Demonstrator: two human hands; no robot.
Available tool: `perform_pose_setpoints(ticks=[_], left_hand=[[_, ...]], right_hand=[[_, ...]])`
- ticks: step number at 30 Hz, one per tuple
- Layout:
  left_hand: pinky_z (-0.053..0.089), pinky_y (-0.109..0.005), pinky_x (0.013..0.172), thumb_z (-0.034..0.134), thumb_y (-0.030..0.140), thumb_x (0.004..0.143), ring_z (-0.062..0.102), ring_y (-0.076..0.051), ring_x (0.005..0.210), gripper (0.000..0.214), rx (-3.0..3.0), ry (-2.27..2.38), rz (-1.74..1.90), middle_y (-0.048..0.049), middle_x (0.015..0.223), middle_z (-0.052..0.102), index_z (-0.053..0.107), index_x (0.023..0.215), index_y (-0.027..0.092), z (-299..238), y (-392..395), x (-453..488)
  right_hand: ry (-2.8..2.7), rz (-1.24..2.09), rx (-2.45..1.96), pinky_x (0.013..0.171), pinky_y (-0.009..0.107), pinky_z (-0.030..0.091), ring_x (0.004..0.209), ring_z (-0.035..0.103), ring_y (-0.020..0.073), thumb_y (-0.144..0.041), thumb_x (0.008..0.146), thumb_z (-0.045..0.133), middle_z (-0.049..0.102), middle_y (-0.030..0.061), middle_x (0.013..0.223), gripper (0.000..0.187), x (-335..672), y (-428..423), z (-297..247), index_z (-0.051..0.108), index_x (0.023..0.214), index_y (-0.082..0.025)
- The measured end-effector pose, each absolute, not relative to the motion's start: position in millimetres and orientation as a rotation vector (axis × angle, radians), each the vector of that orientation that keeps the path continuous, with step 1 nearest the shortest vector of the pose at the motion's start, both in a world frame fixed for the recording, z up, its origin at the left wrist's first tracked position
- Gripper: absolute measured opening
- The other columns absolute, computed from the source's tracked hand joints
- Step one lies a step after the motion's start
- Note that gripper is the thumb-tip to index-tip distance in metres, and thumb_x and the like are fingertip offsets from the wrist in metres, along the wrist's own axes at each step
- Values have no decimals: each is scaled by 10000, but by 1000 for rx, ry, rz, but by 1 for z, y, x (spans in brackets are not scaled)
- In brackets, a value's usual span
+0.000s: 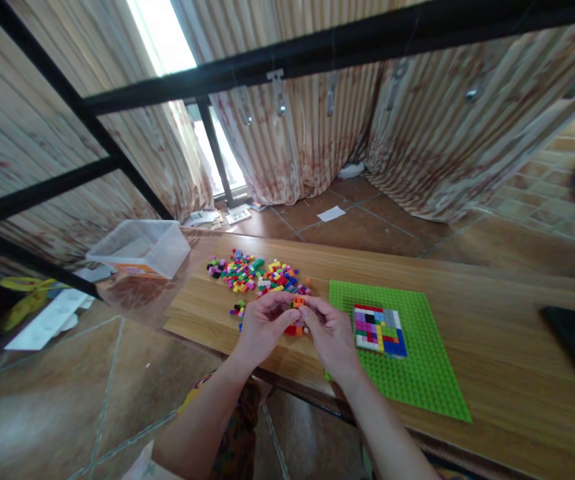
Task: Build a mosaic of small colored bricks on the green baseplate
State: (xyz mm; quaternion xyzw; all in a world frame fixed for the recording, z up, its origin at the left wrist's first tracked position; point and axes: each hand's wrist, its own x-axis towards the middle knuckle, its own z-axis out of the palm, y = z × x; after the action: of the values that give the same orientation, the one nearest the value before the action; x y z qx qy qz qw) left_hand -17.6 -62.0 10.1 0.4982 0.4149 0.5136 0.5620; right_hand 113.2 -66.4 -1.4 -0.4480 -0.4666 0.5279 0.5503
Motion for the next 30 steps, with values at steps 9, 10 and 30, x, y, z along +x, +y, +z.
perform_pose_setpoints(ticks=[9,10,30], left_hand=[[516,-273,743,635,124,783,590,-143,826,221,1977,1252,1293,-61,993,633,651,995,187,12,-63,-23],[516,-273,751,616,113,794,590,-145,848,231,2012,1244,1281,-61,995,632,645,1010,189,12,-63,-22],[519,-248,672,612,189,812,629,-129,704,276,1546,1117,1197,-30,834,678,621,1088,183,5,-63,-23]], right_hand=[[-1100,1235,-1063,555,255,494,612,598,131,-409,712,739,690,19,744,331,115,-62,-4,702,960,-193],[-1137,1215,-1068,586,261,501,652,613,142,-394,709,742,696,23,765,310,114,-62,-5,704,942,-192],[-728,1595,-839,521,211,430,580,498,85,-396,710,750,621,-1,684,252,115,-65,7,742,855,-190]])
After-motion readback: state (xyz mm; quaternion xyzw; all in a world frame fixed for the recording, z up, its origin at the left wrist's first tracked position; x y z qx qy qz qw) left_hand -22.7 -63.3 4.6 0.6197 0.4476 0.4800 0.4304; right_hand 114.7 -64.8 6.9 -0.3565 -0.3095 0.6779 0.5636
